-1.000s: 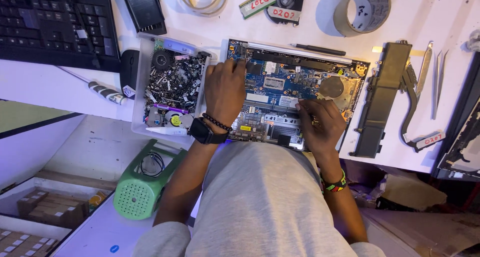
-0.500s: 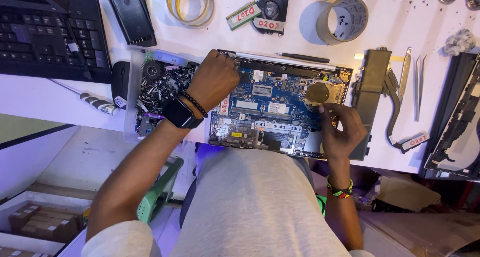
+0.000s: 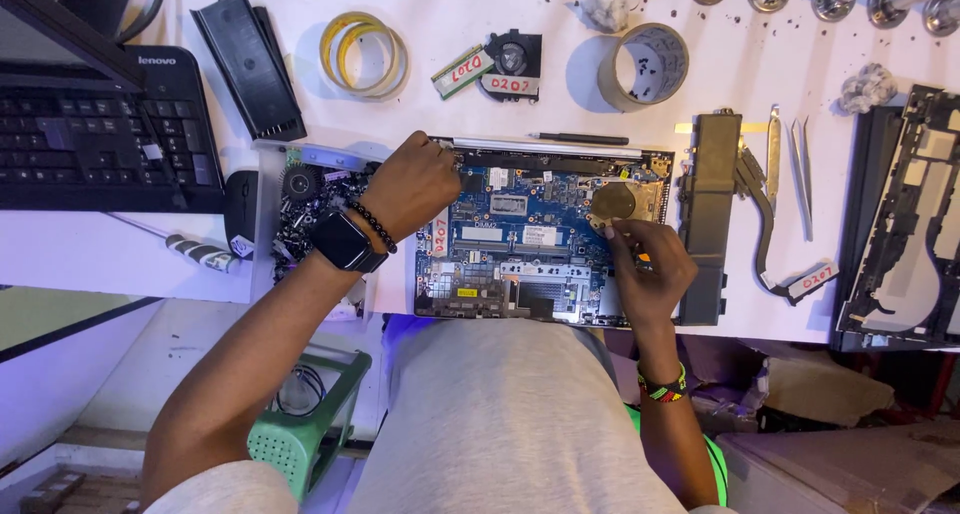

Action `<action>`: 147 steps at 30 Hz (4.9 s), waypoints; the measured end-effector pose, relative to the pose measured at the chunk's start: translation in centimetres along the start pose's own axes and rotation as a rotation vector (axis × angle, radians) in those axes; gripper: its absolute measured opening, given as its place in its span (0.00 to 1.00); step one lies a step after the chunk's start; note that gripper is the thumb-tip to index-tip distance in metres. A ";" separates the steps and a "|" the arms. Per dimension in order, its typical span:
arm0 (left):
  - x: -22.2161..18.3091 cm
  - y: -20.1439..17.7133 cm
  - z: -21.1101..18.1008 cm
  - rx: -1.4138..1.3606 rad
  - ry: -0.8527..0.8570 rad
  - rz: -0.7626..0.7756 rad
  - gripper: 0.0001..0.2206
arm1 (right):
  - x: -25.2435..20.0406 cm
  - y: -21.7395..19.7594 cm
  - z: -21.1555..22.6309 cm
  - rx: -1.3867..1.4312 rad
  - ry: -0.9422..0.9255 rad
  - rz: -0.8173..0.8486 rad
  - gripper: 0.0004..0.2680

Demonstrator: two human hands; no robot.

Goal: The person works at a repair bench on a partially disassembled laptop, using a screwdriver to remove screws from the exposed motherboard and lifting out internal components such as the cooling fan and small boards, placing removed parts on the workbench and in a parts tray.

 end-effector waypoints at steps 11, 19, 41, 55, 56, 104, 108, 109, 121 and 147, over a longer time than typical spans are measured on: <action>2.2 -0.4 -4.3 -0.199 0.085 -0.132 0.10 | 0.1 -1.1 -0.3 -0.007 0.057 -0.107 0.04; 3.0 1.9 -4.1 -0.210 0.012 0.024 0.12 | -0.4 -2.5 -0.4 0.004 0.081 -0.147 0.03; 3.0 4.4 -3.3 -0.247 -0.071 0.018 0.12 | -2.0 -3.0 1.7 0.023 0.035 -0.227 0.05; 3.1 2.8 -3.4 -0.056 0.093 -0.119 0.13 | -4.5 -1.5 2.8 -0.068 0.165 -0.236 0.04; 2.7 2.6 -3.4 -0.089 0.100 -0.121 0.12 | -5.1 -1.5 2.9 -0.089 0.194 -0.260 0.03; -0.7 -3.8 -9.1 -0.639 -0.436 -0.085 0.06 | 0.3 -16.4 -9.3 -0.503 0.149 -0.204 0.13; -0.1 -6.5 -8.8 -0.654 -0.380 -0.223 0.06 | 1.6 -16.3 -4.9 -0.382 0.145 -0.232 0.14; 0.0 -7.4 -8.9 -0.676 -0.369 -0.241 0.10 | 1.8 -15.4 -3.9 -0.297 0.123 -0.124 0.13; -4.8 -7.9 -9.5 -0.784 -0.241 -0.170 0.28 | -0.7 -2.7 6.7 0.036 -0.145 0.624 0.13; -1.4 -0.5 -7.7 -0.832 -0.537 -0.184 0.19 | -0.4 -1.7 0.3 -0.321 -0.301 0.459 0.08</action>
Point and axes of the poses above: each hand's wrist, its own x-axis towards the middle knuckle, its own y-axis out of the palm, z = x × y, the point moved 5 cm from there along x, towards the middle knuckle, and after that the axes turned 7 degrees about -y, right-handed, at the moved point
